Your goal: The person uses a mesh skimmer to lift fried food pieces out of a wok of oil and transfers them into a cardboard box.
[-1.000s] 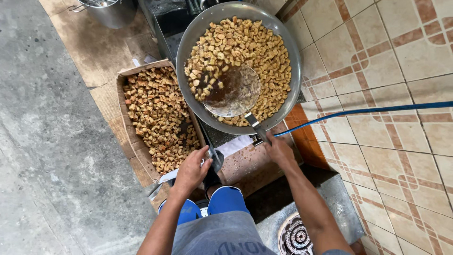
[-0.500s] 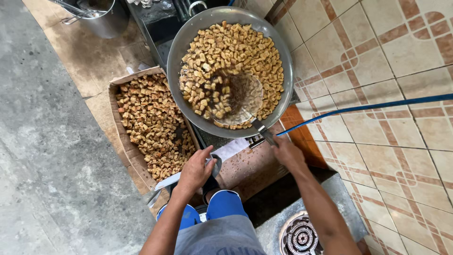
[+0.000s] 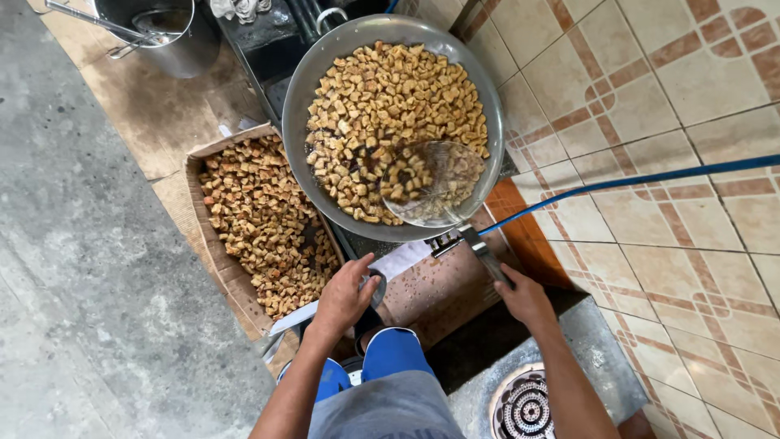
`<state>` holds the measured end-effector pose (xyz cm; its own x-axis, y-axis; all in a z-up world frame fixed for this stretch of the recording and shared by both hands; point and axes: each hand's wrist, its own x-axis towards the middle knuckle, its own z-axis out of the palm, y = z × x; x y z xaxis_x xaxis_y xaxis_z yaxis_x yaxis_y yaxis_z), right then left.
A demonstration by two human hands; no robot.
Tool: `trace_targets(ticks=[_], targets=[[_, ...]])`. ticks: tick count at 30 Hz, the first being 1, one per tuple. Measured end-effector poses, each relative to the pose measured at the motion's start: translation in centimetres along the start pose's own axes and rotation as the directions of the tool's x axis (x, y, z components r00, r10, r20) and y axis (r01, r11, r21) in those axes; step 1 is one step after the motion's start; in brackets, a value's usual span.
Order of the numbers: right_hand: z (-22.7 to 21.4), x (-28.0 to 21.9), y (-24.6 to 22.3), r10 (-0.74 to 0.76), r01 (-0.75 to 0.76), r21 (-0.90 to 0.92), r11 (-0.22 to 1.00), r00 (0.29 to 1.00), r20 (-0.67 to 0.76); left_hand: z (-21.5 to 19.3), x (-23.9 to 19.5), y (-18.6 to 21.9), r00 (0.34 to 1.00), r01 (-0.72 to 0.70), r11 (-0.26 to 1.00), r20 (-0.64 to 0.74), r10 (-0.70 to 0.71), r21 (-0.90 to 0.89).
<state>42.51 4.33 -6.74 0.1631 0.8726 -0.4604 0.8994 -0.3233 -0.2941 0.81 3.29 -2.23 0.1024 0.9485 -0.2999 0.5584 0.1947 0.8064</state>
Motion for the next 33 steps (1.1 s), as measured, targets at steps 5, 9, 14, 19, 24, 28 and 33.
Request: trace_targets(ticks=[5, 9, 14, 19, 24, 28, 33], targets=[[1.8, 2.4, 2.6, 0.010, 0.016, 0.185, 0.983, 0.990, -0.138, 0.0, 1.1, 0.3, 0.998, -0.063, 0.996, -0.013, 0.064, 0.059], [5.0, 7.7, -1.8, 0.180, -0.156, 0.316, 0.936, 0.982, -0.050, 0.3, 2.8, 1.4, 0.998, -0.060, 0.993, 0.026, 0.058, 0.104], [2.0, 6.0, -3.2, 0.211, -0.208, 0.348, 0.914, 0.977, 0.030, 0.4, 2.7, 2.2, 0.999, -0.029, 0.998, 0.045, 0.027, 0.055], [4.0, 11.6, -4.0, 0.002, 0.067, 0.412, 0.909, 0.986, -0.165, 0.5, 1.6, 0.9, 0.997, 0.042, 0.998, 0.061, -0.046, 0.055], [5.8, 17.0, -8.0, 0.018, 0.038, 0.450, 0.892, 0.993, -0.120, 0.9, 1.9, 0.5, 1.000, 0.006, 0.999, 0.006, -0.006, 0.049], [4.9, 16.3, -5.0, -0.077, 0.120, 0.508, 0.853, 0.992, -0.104, 0.1, 0.7, -0.7, 0.988, 0.150, 0.989, 0.033, -0.150, -0.003], [5.1, 16.9, -11.5, 0.044, -0.052, 0.501, 0.864, 0.999, 0.028, 0.5, -0.3, -3.6, 0.995, 0.097, 0.995, -0.025, -0.097, 0.011]])
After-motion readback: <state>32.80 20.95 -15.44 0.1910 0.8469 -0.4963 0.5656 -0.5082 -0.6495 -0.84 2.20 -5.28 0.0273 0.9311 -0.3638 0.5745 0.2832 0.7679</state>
